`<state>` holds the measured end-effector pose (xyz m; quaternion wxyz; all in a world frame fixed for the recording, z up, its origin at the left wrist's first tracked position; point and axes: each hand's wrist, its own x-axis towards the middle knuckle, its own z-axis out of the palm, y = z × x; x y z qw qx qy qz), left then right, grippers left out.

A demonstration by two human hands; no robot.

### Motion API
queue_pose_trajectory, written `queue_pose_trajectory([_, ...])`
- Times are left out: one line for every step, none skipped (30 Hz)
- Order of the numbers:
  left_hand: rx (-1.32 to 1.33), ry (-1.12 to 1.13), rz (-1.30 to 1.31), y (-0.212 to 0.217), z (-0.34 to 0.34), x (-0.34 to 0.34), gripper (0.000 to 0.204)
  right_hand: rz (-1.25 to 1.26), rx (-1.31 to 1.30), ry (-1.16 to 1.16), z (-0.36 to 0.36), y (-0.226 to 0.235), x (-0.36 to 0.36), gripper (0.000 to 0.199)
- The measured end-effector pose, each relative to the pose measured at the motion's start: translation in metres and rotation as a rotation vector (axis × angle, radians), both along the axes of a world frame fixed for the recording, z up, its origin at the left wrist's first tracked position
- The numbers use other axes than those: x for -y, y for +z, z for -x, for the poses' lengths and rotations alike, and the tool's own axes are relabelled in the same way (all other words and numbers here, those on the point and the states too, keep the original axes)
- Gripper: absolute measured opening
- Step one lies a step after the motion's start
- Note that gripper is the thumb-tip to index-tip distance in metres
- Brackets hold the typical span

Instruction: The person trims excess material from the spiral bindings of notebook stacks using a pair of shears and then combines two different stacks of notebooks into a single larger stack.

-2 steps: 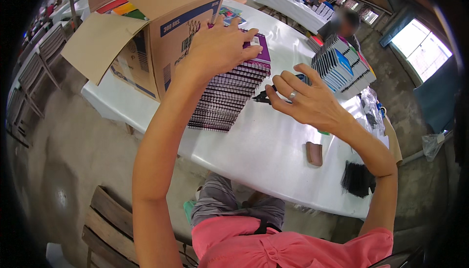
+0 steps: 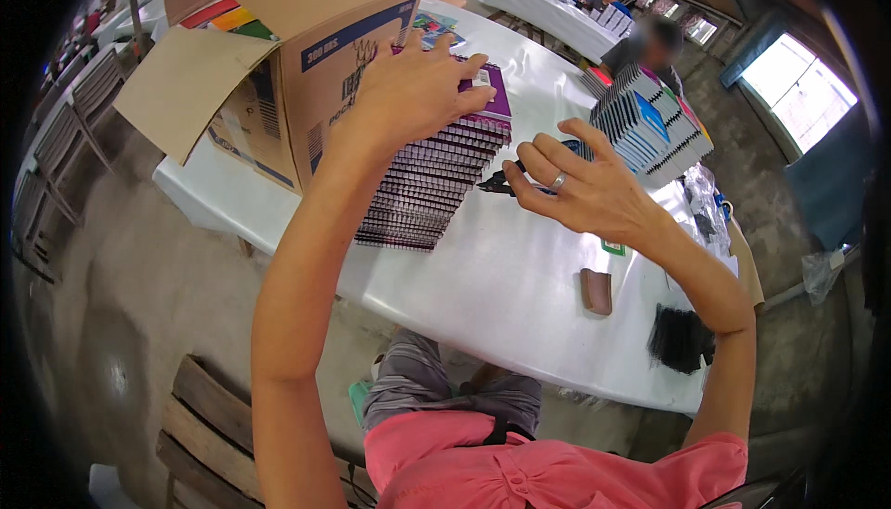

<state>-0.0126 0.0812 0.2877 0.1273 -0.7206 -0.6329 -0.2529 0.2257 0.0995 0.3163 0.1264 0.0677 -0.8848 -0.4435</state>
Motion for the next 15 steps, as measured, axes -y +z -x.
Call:
queue_pose_trajectory([-0.022,0.020,0.000,0.000,0.002,0.001,0.053,-0.001,-0.002,-0.004,0.001,0.002,-0.003,0.021])
queue_pose_trajectory([-0.044,0.040,-0.001,0.001,0.003,0.001,0.053,-0.020,0.036,0.020,0.003,0.004,-0.005,0.020])
queue_pose_trajectory([-0.046,0.036,-0.001,0.001,0.002,0.001,0.053,-0.037,0.075,0.044,0.004,0.005,-0.008,0.019])
queue_pose_trajectory([-0.048,0.050,0.000,0.001,0.001,0.002,0.053,-0.037,0.073,0.040,0.004,0.004,-0.012,0.019])
queue_pose_trajectory([-0.050,0.065,0.001,0.002,0.000,0.002,0.053,-0.075,0.089,0.073,0.005,0.002,-0.016,0.019])
queue_pose_trajectory([-0.052,0.066,0.002,0.002,0.000,0.001,0.053,-0.112,0.104,0.110,0.005,0.001,-0.020,0.019])
queue_pose_trajectory([-0.044,0.051,0.014,0.003,0.001,0.001,0.053,-0.111,0.103,0.111,0.006,0.000,-0.022,0.019])
queue_pose_trajectory([-0.036,0.037,0.026,0.003,0.001,0.000,0.053,-0.104,0.113,0.122,0.006,-0.001,-0.023,0.021])
queue_pose_trajectory([-0.037,0.037,0.026,0.003,0.001,0.000,0.053,-0.096,0.125,0.132,0.007,-0.001,-0.024,0.023])
queue_pose_trajectory([-0.035,0.035,0.019,0.002,0.001,-0.001,0.053,-0.096,0.124,0.132,0.007,-0.002,-0.024,0.023])
queue_pose_trajectory([-0.033,0.033,0.011,0.001,0.001,-0.001,0.052,-0.109,0.123,0.132,0.008,-0.002,-0.023,0.022])
queue_pose_trajectory([-0.032,0.032,0.011,0.001,0.001,-0.002,0.052,-0.123,0.123,0.131,0.008,-0.002,-0.022,0.022])
queue_pose_trajectory([-0.030,0.027,0.009,0.001,0.000,-0.002,0.053,-0.123,0.124,0.129,0.008,-0.001,-0.021,0.022])
queue_pose_trajectory([-0.028,0.022,0.007,0.001,0.000,-0.002,0.053,-0.127,0.173,0.094,0.007,0.000,-0.018,0.020])
queue_pose_trajectory([-0.029,0.022,0.010,-0.002,0.002,-0.003,0.053,-0.129,0.220,0.062,0.008,0.001,-0.015,0.019])
